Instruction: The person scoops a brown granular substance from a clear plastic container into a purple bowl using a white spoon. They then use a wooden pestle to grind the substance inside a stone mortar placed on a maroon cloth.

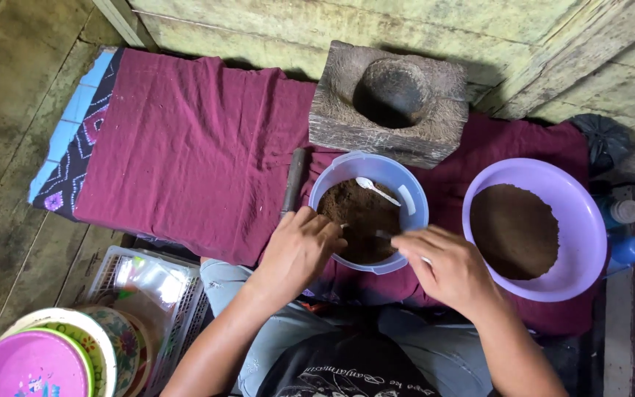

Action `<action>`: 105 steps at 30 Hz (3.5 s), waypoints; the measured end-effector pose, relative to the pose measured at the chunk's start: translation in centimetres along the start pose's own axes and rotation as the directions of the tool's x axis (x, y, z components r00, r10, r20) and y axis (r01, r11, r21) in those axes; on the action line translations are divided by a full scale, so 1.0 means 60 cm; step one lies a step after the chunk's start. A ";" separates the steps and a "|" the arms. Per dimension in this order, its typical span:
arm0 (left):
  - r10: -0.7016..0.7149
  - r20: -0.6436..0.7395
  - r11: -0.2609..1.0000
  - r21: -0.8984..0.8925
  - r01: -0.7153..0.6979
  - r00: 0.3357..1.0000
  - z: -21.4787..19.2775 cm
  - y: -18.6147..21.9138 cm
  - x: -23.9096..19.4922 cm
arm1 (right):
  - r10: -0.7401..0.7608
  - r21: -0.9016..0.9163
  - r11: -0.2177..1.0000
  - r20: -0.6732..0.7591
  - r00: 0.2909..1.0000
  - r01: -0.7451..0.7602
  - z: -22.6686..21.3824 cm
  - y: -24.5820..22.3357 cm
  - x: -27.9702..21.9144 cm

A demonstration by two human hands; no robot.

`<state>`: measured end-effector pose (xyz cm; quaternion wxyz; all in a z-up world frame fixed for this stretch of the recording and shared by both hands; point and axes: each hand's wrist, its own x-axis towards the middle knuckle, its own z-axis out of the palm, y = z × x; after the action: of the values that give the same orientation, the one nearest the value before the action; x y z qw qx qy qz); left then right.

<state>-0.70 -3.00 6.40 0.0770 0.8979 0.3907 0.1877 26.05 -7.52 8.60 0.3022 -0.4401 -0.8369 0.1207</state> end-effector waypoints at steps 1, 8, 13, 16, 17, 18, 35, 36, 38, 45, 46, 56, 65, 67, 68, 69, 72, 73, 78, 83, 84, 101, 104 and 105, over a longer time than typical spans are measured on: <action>0.002 0.004 1.000 -0.002 -0.002 1.000 0.017 -0.002 0.000 | 0.005 0.001 1.000 0.000 1.000 -0.005 0.015 0.008 -0.007; -0.013 -0.071 0.999 0.048 0.016 0.997 0.094 -0.039 0.030 | -0.041 0.045 0.998 0.057 0.998 0.039 0.070 0.075 0.020; -0.047 -0.128 0.983 0.173 0.069 0.991 0.070 -0.053 0.044 | -0.090 -0.111 0.990 -0.054 0.995 0.083 0.069 0.089 0.069; -0.049 -0.126 0.982 0.176 0.071 0.991 0.103 -0.059 0.056 | -0.142 -0.242 0.964 -0.109 0.984 0.112 0.139 0.145 0.071; -0.024 -0.127 0.969 0.239 0.054 0.992 0.123 -0.063 0.055 | -0.099 -0.176 0.980 -0.034 0.995 0.091 0.175 0.171 0.056; 0.003 -0.129 0.952 0.303 0.036 0.992 0.143 -0.071 0.058 | -0.061 -0.114 0.991 0.041 0.997 0.065 0.211 0.199 0.046; -0.075 -0.064 0.984 0.159 0.084 0.995 0.029 0.005 0.005 | -0.013 -0.428 0.904 -0.058 0.998 -0.013 0.085 0.048 0.001; -0.047 -0.057 0.991 0.126 0.054 0.997 0.028 0.005 0.006 | 0.012 -0.358 0.934 -0.028 1.000 -0.021 0.088 0.043 0.006; -0.062 -0.071 0.992 0.106 0.069 0.996 0.028 0.007 0.013 | -0.019 -0.326 0.945 -0.043 0.999 0.004 0.122 0.087 -0.015; 0.084 -0.180 0.952 0.305 -0.026 0.980 0.166 -0.096 0.101 | 0.013 -0.180 0.984 0.044 0.999 -0.005 0.127 0.129 0.045; 0.086 -0.187 0.952 0.306 -0.025 0.979 0.155 -0.090 0.099 | 0.009 -0.185 0.983 0.043 0.999 -0.001 0.111 0.113 0.042; 0.065 -0.090 0.940 0.341 -0.031 0.994 0.138 -0.099 0.096 | -0.031 -0.328 0.944 0.015 0.999 0.034 0.202 0.219 0.062; 0.005 -0.031 0.967 0.254 0.003 1.000 0.050 -0.059 0.060 | -0.027 -0.307 0.950 0.112 0.993 0.060 0.062 0.114 0.033; 0.030 -0.025 0.950 0.311 -0.021 0.999 0.090 -0.055 0.068 | -0.030 -0.468 0.880 0.112 0.993 0.079 0.098 0.126 0.006; 0.072 -0.043 0.948 0.313 -0.055 0.996 0.131 -0.065 0.075 | 0.017 -0.387 0.922 0.118 0.993 0.030 0.106 0.112 0.014; 0.115 -0.061 0.945 0.315 -0.090 0.992 0.170 -0.077 0.083 | 0.063 -0.303 0.953 0.128 0.990 -0.021 0.114 0.098 0.022; 0.107 -0.004 0.964 0.244 -0.103 0.994 0.091 -0.048 0.060 | -0.014 -0.311 0.950 0.036 0.999 0.025 0.044 0.036 0.020; 0.100 0.005 0.967 0.236 -0.098 0.995 0.081 -0.045 0.048 | -0.007 -0.303 0.953 0.046 0.999 0.021 0.040 0.035 0.012; -0.076 -0.086 0.989 0.117 0.085 0.993 0.106 -0.101 0.052 | -0.010 -0.343 0.939 -0.046 0.999 -0.006 0.079 0.122 0.007; -0.316 -0.175 0.862 -0.463 0.205 0.933 0.082 -0.089 0.029 | 0.217 0.054 0.976 -0.314 0.924 -0.211 0.092 0.105 -0.009; -0.379 -0.147 0.669 -0.726 0.160 0.914 0.077 -0.081 0.026 | 0.316 0.295 0.929 -0.314 0.895 -0.224 0.091 0.097 -0.010; -0.820 -0.135 -0.011 -0.968 -0.252 0.555 0.055 -0.094 -0.036 | 0.477 0.797 0.570 -0.126 0.870 -0.197 0.207 0.023 0.182; -0.882 -0.180 0.049 -0.954 -0.295 0.435 0.039 -0.158 -0.061 | 0.418 0.833 0.540 -0.144 0.897 -0.118 0.271 0.008 0.261; -0.902 -0.202 0.082 -0.948 -0.308 0.381 0.037 -0.179 -0.067 | 0.414 0.844 0.528 -0.160 0.896 -0.094 0.294 0.004 0.285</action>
<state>-9.55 1.39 0.19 0.4609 0.2506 0.3781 0.7628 8.04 7.60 1.44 0.5895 -0.3823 -0.5436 0.4591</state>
